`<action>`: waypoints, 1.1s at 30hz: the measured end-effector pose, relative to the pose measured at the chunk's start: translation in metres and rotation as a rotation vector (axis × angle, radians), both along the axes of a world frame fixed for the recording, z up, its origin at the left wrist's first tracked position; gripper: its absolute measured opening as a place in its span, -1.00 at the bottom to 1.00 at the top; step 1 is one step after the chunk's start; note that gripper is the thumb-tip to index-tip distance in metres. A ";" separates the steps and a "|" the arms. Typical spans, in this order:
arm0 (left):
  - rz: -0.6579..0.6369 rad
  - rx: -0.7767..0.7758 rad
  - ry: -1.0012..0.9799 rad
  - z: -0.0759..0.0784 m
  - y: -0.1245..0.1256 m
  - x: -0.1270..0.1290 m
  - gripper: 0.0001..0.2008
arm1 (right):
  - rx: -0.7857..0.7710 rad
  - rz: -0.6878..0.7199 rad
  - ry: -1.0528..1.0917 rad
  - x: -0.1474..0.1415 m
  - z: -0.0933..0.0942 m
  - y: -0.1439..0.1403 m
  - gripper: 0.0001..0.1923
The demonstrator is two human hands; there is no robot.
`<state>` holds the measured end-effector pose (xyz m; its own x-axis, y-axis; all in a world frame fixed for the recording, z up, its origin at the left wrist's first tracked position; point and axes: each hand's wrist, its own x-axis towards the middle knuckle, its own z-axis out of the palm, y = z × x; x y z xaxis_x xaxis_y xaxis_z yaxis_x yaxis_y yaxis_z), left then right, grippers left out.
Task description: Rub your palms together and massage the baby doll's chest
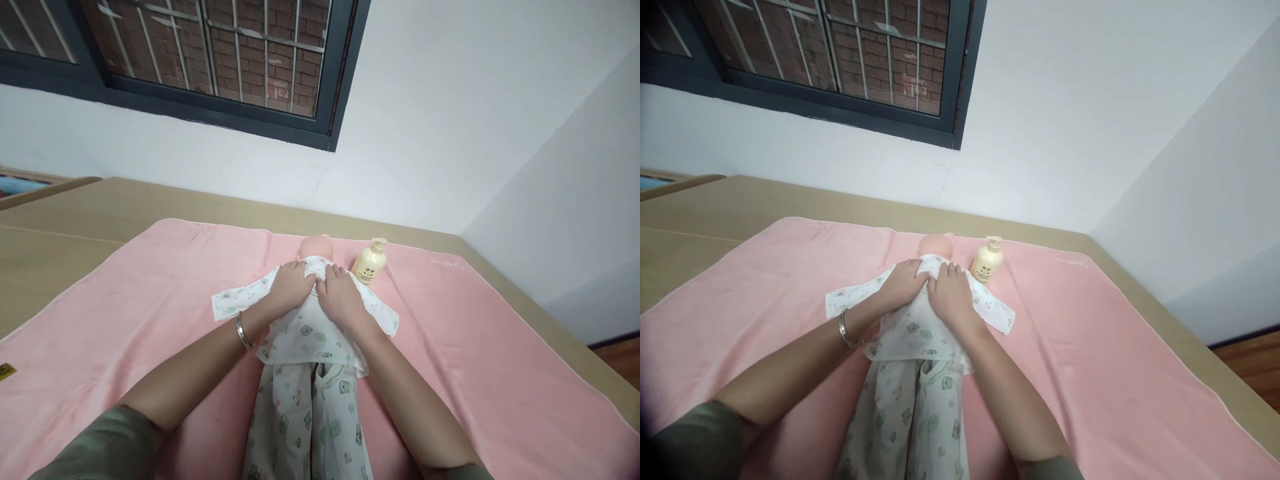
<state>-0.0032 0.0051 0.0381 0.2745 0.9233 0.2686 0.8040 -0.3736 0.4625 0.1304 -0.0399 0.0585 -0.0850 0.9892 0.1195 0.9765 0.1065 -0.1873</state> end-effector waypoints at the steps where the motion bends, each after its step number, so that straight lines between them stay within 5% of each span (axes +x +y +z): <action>1: -0.008 -0.040 -0.018 0.003 0.004 -0.003 -0.72 | 0.006 0.008 -0.033 -0.006 0.001 -0.007 -0.40; 5: 0.005 -0.052 0.001 0.003 0.005 -0.002 -0.71 | 0.042 0.051 -0.063 -0.012 0.004 -0.014 -0.47; 12: 0.006 0.190 -0.026 -0.023 -0.030 0.019 -0.52 | 0.014 0.047 0.142 0.028 -0.001 0.027 -0.55; 24: 0.035 -0.010 -0.035 -0.005 0.002 0.001 -0.67 | 0.005 0.038 -0.036 -0.009 0.011 -0.013 -0.46; 33: 0.092 0.142 0.118 -0.016 -0.033 0.017 -0.48 | -0.028 0.093 0.189 0.034 0.002 0.029 -0.60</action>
<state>0.0134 -0.0281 0.0225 0.2282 0.9012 0.3685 0.8833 -0.3508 0.3110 0.1646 -0.0109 0.0606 -0.1546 0.9813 0.1149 0.9098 0.1868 -0.3707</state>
